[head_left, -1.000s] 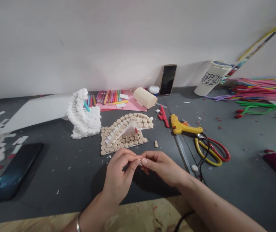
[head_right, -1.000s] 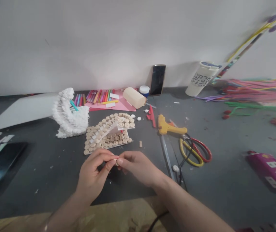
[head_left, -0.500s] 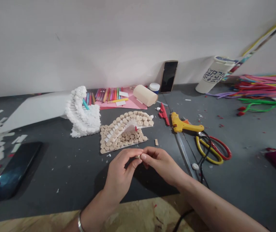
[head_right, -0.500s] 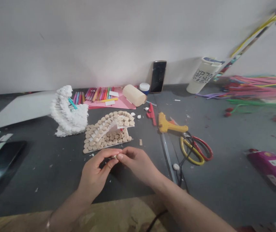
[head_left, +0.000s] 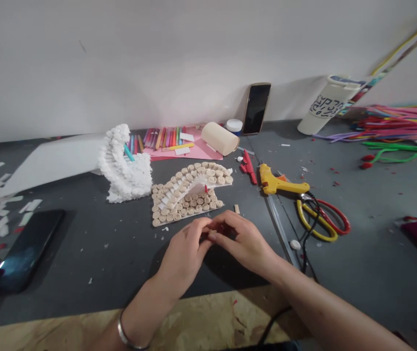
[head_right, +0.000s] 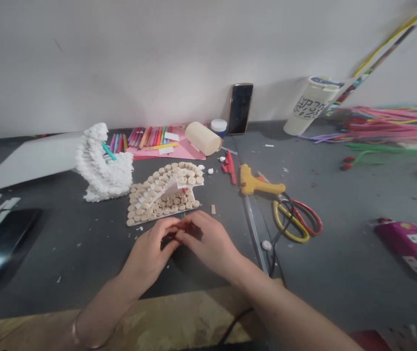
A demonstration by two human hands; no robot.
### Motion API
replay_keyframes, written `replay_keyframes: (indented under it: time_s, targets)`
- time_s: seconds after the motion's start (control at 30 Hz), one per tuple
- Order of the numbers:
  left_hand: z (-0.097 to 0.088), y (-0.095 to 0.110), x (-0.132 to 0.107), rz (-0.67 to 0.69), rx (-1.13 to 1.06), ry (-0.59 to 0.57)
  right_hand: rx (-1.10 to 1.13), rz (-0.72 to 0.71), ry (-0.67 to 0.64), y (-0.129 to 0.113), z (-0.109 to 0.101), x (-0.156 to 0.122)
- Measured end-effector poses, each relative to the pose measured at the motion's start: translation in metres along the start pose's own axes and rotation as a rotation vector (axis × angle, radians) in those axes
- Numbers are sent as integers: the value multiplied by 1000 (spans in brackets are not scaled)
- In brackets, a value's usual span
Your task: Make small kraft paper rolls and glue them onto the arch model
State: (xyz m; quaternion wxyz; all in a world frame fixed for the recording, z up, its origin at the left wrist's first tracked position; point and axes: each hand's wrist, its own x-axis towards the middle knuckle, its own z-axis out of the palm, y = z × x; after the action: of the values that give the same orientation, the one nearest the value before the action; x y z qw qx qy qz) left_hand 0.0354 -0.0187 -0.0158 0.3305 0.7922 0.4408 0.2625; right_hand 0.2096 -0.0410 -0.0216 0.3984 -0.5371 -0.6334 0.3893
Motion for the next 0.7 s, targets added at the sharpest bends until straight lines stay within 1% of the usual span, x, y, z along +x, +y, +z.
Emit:
replay_keyframes:
  time_s: [0.1, 0.27, 0.37, 0.43, 0.6, 0.7]
  targets:
    - [3, -2, -1, 10, 1, 20, 18, 9, -7, 0, 1, 0]
    - [3, 1, -1, -103, -116, 89, 52, 55, 50, -3, 2, -1]
    - [4, 3, 0, -132, -195, 124, 146, 120, 87, -4, 4, -1]
    - [5, 5, 1, -157, -295, 125, 239, 165, 101, -5, 5, -1]
    - [8, 8, 7, -282, -739, 98, 425, 175, 128, -8, 7, -2]
    - [10, 7, 9, -311, -859, 96, 475, 164, 124, -8, 8, -4]
